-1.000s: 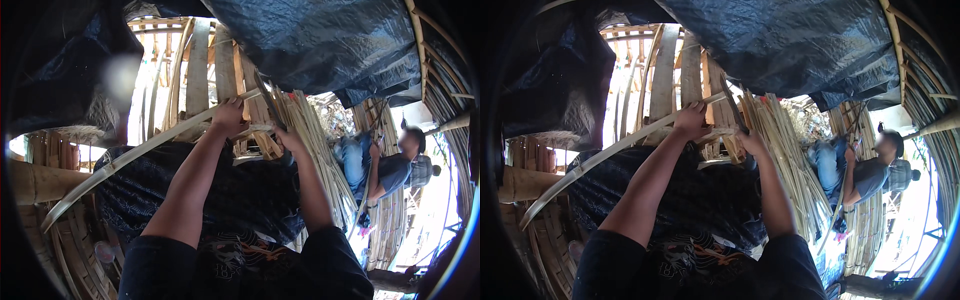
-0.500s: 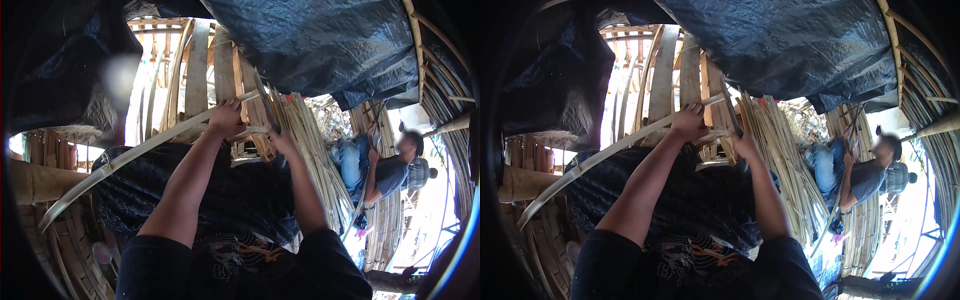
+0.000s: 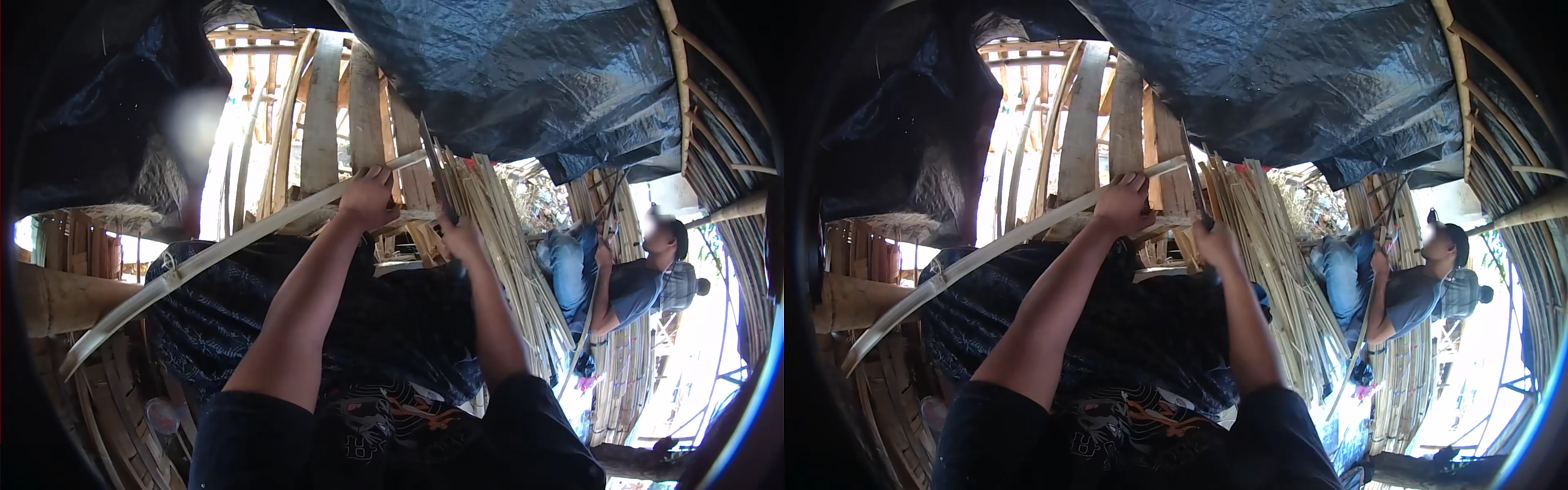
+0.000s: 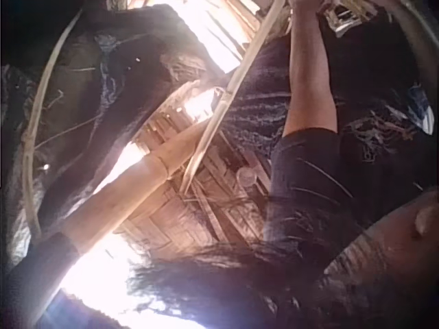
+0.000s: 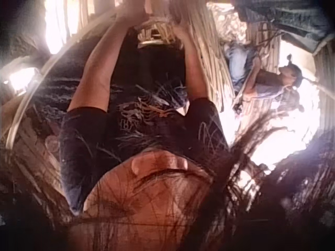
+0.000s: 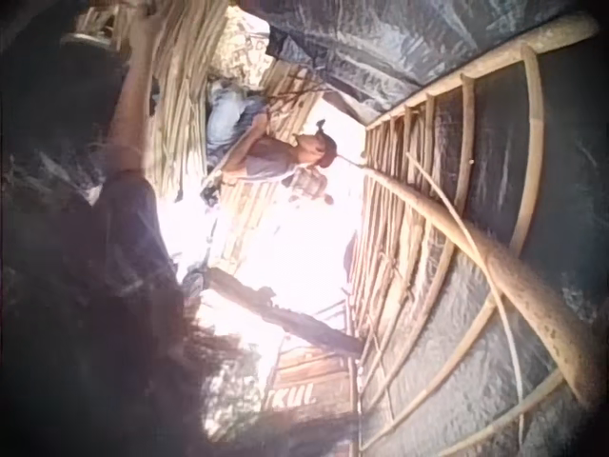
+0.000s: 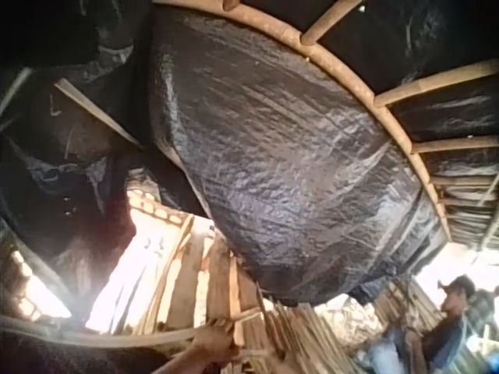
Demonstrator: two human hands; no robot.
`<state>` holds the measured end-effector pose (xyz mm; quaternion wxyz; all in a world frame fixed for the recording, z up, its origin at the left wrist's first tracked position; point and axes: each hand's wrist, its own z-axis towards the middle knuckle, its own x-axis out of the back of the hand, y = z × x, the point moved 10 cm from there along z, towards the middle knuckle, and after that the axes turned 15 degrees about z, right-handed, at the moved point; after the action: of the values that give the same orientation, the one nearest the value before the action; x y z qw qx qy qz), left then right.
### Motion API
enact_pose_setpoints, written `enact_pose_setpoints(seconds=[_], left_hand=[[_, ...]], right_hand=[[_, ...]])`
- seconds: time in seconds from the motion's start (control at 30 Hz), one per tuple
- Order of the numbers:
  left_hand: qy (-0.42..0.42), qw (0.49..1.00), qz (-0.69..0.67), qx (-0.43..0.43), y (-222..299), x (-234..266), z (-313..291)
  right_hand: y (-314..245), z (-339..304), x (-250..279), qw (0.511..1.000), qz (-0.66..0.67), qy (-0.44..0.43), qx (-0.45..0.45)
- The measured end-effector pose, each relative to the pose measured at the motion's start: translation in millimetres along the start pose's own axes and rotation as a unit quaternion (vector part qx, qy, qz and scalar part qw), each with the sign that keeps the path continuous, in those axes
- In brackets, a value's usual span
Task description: Shaving and smoothing a thin strip of wood or bamboo using a small utility knife.
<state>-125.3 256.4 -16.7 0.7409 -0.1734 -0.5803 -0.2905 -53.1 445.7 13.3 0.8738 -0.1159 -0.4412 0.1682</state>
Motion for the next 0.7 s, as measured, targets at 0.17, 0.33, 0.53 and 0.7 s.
enact_pose_setpoints(seconds=[0.17,0.33,0.53,0.7], left_hand=[[0.020,1.000,0.017,0.018,-14.7,-10.5,-9.5],[0.038,0.999,0.012,0.010,-8.3,4.2,-4.9],[0.042,0.999,0.008,0.034,-16.8,2.3,4.4],[0.076,0.997,-0.003,0.027,-15.7,1.2,-14.5]], right_hand=[[-22.2,39.0,29.4,0.919,0.125,-0.188,-0.324],[-63.8,52.0,72.1,0.920,0.285,0.010,-0.269],[24.6,-27.5,-16.6,0.894,0.172,-0.188,-0.368],[-47.1,45.7,51.8,0.914,0.206,-0.106,-0.334]])
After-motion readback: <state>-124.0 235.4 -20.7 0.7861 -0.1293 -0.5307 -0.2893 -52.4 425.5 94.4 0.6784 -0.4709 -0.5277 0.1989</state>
